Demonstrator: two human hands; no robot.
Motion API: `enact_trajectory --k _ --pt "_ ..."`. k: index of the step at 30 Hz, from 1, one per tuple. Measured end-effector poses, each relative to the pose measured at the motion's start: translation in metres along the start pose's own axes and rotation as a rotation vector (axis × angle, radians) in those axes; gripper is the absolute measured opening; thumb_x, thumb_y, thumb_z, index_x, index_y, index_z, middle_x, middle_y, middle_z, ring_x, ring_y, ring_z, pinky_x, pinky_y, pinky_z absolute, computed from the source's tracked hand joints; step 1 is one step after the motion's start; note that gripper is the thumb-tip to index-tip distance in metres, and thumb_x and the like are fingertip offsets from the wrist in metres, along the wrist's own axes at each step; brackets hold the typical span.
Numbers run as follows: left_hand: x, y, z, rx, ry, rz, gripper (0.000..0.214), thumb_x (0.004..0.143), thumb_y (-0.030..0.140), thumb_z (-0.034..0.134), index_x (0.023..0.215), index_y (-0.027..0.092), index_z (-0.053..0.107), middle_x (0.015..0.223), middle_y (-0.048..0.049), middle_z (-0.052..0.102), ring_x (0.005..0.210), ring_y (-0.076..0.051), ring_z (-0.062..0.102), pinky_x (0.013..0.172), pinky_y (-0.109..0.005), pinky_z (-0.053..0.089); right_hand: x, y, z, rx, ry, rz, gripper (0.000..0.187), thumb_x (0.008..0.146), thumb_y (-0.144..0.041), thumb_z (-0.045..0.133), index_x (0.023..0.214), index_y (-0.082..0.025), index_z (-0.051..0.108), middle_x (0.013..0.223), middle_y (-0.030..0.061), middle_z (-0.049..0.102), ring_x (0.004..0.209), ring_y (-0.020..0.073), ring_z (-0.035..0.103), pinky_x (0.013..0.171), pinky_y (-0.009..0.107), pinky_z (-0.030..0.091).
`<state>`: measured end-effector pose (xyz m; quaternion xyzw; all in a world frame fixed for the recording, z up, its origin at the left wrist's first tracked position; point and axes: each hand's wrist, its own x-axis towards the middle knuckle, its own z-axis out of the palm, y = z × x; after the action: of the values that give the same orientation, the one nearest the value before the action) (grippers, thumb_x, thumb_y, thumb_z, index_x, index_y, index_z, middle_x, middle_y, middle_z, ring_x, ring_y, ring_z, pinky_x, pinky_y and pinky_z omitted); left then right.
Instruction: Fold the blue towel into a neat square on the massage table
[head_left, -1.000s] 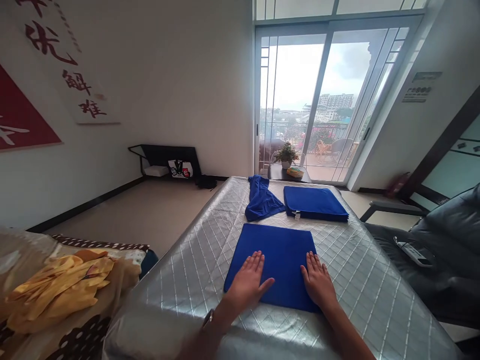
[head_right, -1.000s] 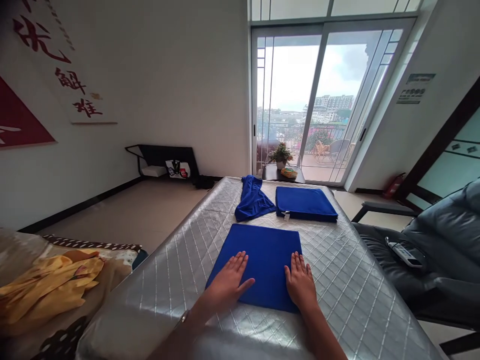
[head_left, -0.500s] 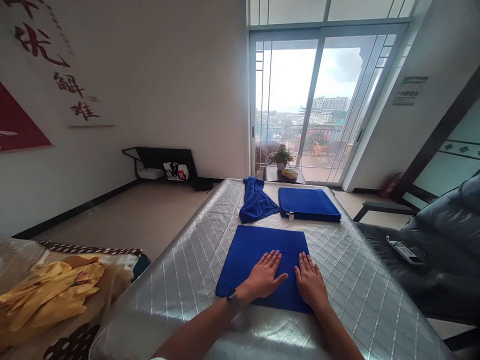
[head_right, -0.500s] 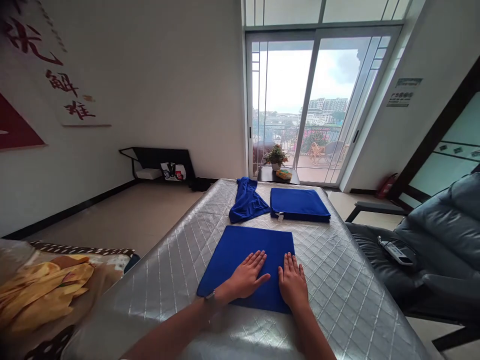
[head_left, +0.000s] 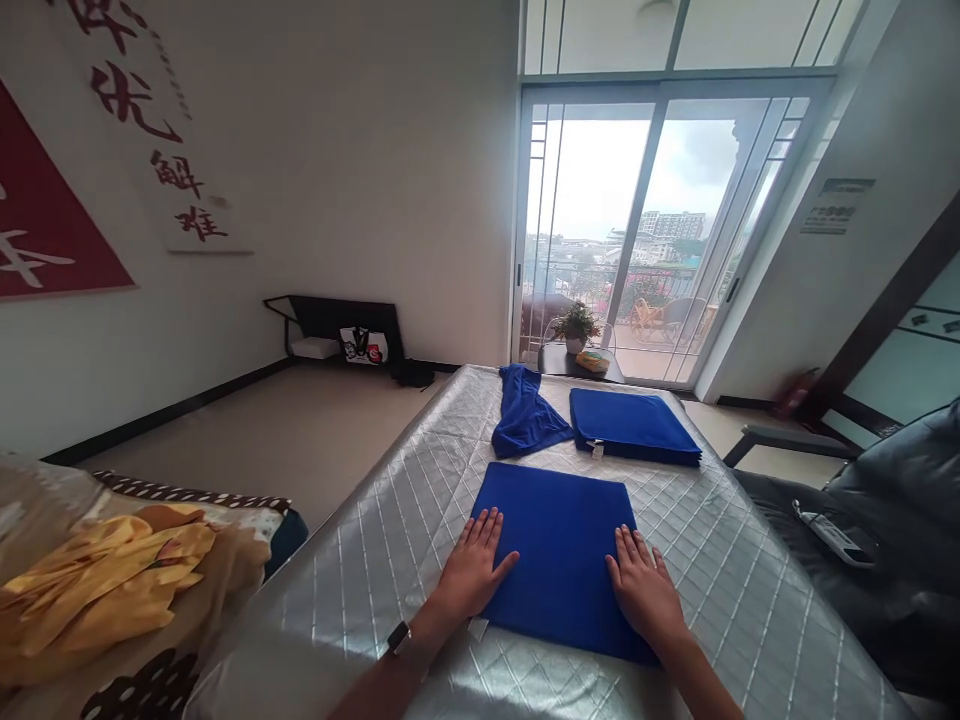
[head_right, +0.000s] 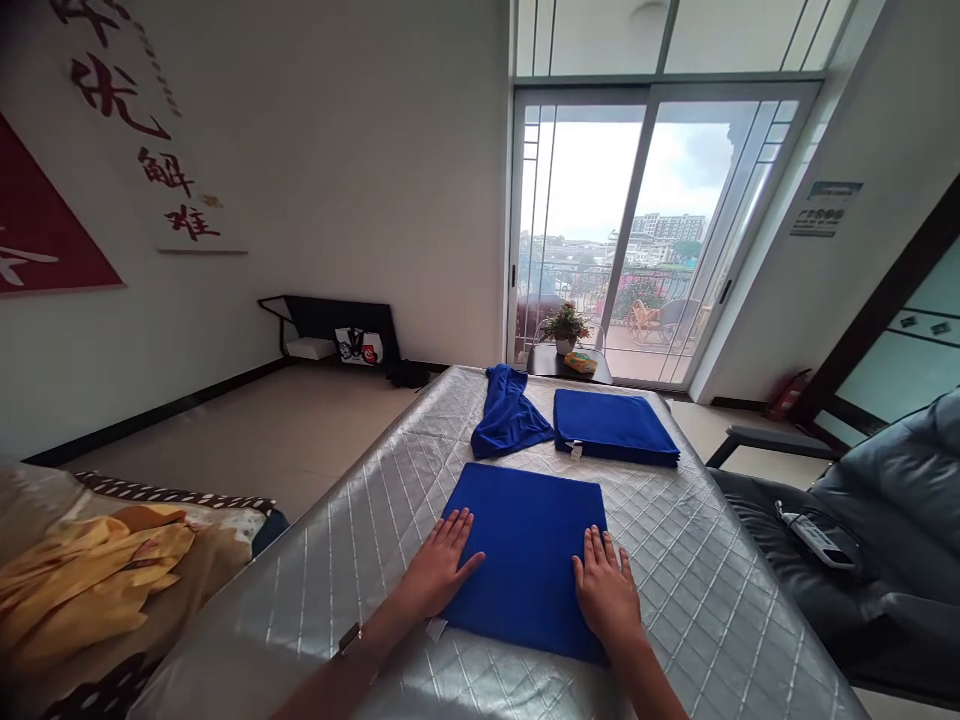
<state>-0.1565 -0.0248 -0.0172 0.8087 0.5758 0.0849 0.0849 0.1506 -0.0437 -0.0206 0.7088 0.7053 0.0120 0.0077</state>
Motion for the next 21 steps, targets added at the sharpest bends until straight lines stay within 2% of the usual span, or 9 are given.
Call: enact_trajectory --k 3,7,10,15,18,21 --pt "0.001 -0.002 0.003 -0.006 0.028 0.013 0.080 0.099 0.069 0.018 0.158 0.015 0.024 0.164 -0.0081 0.020 0.152 -0.026 0.016 0.125 -0.046 0.015 0.022 0.000 -0.015 0.006 -0.006 -0.019 0.062 0.099 -0.035 0.023 0.154 -0.010 0.034 0.162 0.0089 0.027 0.151 0.0258 0.020 0.122 0.048 0.015" --pt "-0.001 -0.002 0.001 -0.004 0.037 0.022 0.079 0.099 0.069 0.019 0.158 0.016 0.023 0.164 -0.0079 0.021 0.152 -0.026 0.015 0.125 -0.047 0.016 0.060 -0.001 -0.028 0.045 -0.002 0.018 0.062 0.101 -0.036 0.019 0.156 -0.010 0.030 0.163 0.0090 0.025 0.152 0.0227 0.018 0.122 0.044 0.013" --pt "-0.002 0.000 -0.004 -0.009 0.009 0.014 0.083 0.098 0.070 0.017 0.158 0.013 0.023 0.164 -0.0087 0.018 0.153 -0.026 0.014 0.125 -0.047 0.015 0.077 0.004 -0.020 0.043 -0.018 0.035 0.063 0.102 -0.037 0.019 0.157 -0.007 0.025 0.164 0.0094 0.021 0.152 0.0214 0.014 0.122 0.042 0.013" --pt "0.003 0.002 -0.007 -0.006 -0.022 -0.028 0.087 0.096 0.073 0.016 0.157 0.012 0.026 0.163 -0.0098 0.021 0.152 -0.029 0.018 0.124 -0.050 0.019 0.084 0.014 0.006 0.094 0.038 0.045 0.064 0.102 -0.040 0.016 0.157 -0.008 0.023 0.165 0.0082 0.019 0.153 0.0203 0.012 0.123 0.040 0.009" --pt "0.023 0.022 -0.005 0.005 0.010 -0.015 0.086 0.096 0.072 0.016 0.157 0.012 0.029 0.161 -0.0114 0.027 0.151 -0.030 0.021 0.123 -0.051 0.020 0.085 0.015 0.011 0.127 0.050 0.051 0.064 0.102 -0.040 0.017 0.157 -0.008 0.023 0.165 0.0082 0.019 0.153 0.0202 0.012 0.123 0.040 0.008" --pt "0.055 0.067 0.002 -0.021 0.020 0.152 0.081 0.099 0.067 0.013 0.157 0.012 0.028 0.161 -0.0111 0.028 0.151 -0.027 0.021 0.124 -0.046 0.020 0.085 0.014 0.008 0.135 0.048 0.051 0.064 0.102 -0.039 0.017 0.157 -0.008 0.023 0.165 0.0089 0.019 0.153 0.0197 0.012 0.123 0.041 0.009"
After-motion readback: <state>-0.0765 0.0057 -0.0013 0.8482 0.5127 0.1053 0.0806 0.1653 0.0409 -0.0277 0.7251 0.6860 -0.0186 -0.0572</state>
